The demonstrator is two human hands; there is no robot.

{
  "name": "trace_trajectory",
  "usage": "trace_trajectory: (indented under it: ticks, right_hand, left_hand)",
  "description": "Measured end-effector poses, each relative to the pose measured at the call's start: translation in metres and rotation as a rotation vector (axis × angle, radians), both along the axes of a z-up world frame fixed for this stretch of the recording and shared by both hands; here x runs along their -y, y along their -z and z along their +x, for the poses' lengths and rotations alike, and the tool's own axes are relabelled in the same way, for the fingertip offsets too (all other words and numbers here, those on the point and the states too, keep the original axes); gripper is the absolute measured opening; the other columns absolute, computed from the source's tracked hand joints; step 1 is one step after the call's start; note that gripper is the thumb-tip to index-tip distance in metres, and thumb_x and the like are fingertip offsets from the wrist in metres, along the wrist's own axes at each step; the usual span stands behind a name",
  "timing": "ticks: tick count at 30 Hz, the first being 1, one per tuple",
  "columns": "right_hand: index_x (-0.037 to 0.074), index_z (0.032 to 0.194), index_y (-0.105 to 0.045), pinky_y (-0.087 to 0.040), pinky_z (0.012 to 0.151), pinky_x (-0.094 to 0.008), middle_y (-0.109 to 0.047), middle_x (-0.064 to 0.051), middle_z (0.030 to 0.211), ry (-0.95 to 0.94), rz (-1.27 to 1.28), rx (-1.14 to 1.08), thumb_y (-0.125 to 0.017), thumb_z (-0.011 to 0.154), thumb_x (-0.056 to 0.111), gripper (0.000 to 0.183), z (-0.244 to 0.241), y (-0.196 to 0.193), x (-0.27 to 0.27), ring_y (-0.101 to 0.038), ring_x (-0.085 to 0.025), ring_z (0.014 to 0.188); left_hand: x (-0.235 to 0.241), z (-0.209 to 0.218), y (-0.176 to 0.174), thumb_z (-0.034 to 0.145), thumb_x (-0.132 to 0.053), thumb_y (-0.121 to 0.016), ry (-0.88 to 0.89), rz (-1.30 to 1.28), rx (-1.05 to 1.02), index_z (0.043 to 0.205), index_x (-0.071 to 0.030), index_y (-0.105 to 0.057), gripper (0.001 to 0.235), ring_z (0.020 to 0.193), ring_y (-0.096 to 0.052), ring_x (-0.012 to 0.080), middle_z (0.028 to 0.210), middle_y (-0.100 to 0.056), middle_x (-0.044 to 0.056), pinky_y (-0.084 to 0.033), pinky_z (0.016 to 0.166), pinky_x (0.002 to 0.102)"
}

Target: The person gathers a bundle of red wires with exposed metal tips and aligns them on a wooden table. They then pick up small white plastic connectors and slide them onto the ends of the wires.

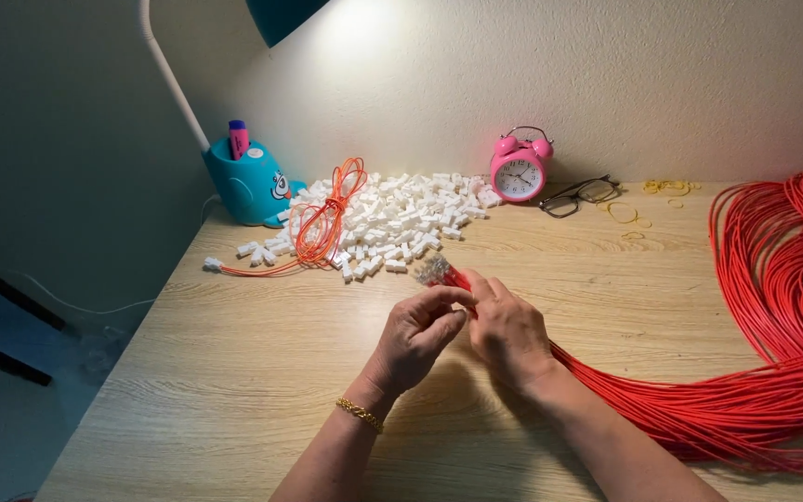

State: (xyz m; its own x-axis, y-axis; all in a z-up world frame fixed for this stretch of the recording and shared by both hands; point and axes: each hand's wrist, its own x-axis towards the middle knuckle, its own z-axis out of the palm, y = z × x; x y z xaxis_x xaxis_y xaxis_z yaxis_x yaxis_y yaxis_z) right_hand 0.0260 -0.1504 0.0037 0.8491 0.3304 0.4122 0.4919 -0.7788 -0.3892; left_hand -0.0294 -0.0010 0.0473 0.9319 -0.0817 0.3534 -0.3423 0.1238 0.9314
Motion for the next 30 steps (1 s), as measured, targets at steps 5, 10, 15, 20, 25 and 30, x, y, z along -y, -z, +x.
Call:
trace_trajectory:
  ticks: [5,10,15,20,25,30]
  right_hand:
    - [0.022,0.132,-0.054,-0.054,0.059,-0.032,-0.052,0.001,0.077,-0.033,-0.290,0.516,-0.059,0.077,0.013,0.056,-0.002,0.006,0.000,-0.061,-0.020,0.064]
    - [0.019,0.135,-0.053,-0.052,0.059,-0.031,-0.052,-0.001,0.076,-0.074,-0.316,0.621,-0.055,0.080,0.011,0.056,-0.007,-0.007,0.002,-0.059,-0.019,0.063]
    - [0.022,0.135,-0.055,-0.054,0.063,-0.033,-0.055,-0.002,0.078,-0.162,-0.099,0.478,-0.060,0.079,0.011,0.057,-0.014,-0.019,0.003,-0.063,-0.023,0.066]
    - [0.023,0.123,-0.066,-0.055,0.080,-0.039,-0.071,-0.008,0.084,-0.300,0.387,-0.285,-0.071,0.078,0.013,0.047,-0.009,-0.033,0.007,-0.072,-0.027,0.084]
    - [0.004,0.084,-0.065,-0.053,0.060,-0.031,-0.060,-0.010,0.053,-0.247,0.773,-0.625,-0.072,0.079,0.001,0.009,-0.007,-0.048,0.014,-0.058,-0.017,0.055]
    - [0.005,0.078,-0.063,-0.051,0.056,-0.029,-0.056,-0.008,0.051,-0.188,0.793,-0.659,-0.076,0.079,0.007,0.014,0.001,-0.037,0.008,-0.056,-0.015,0.052]
  left_hand:
    - [-0.027,0.023,0.025,0.085,-0.003,-0.065,-0.029,-0.211,-0.116,0.113,0.000,-0.070,0.028,0.050,-0.052,0.0065,0.058,-0.055,0.004,-0.049,0.054,0.023]
    - [-0.042,0.024,0.028,0.089,-0.005,-0.060,0.103,-0.487,-0.218,0.130,-0.005,-0.061,0.040,0.040,-0.039,0.0047,0.046,-0.044,0.001,-0.055,0.062,0.029]
    - [-0.069,0.024,0.026,0.092,-0.007,-0.054,0.093,-0.662,-0.311,0.132,-0.013,-0.059,0.041,0.039,-0.036,0.0042,0.051,-0.035,-0.003,-0.056,0.060,0.030]
    - [-0.070,0.034,0.043,0.095,-0.011,-0.050,0.070,-0.714,-0.407,0.131,-0.014,-0.059,0.037,0.041,-0.038,0.0041,0.055,-0.035,-0.004,-0.056,0.063,0.029]
    - [-0.044,0.042,0.061,0.094,-0.016,-0.063,0.037,-0.634,-0.522,0.123,-0.012,-0.067,0.029,0.043,-0.044,0.0066,0.067,-0.055,0.005,-0.060,0.060,0.035]
    - [-0.033,0.043,0.061,0.093,-0.013,-0.064,-0.033,-0.677,-0.471,0.120,-0.007,-0.067,0.028,0.054,-0.057,0.0087,0.083,-0.063,0.007,-0.063,0.067,0.036]
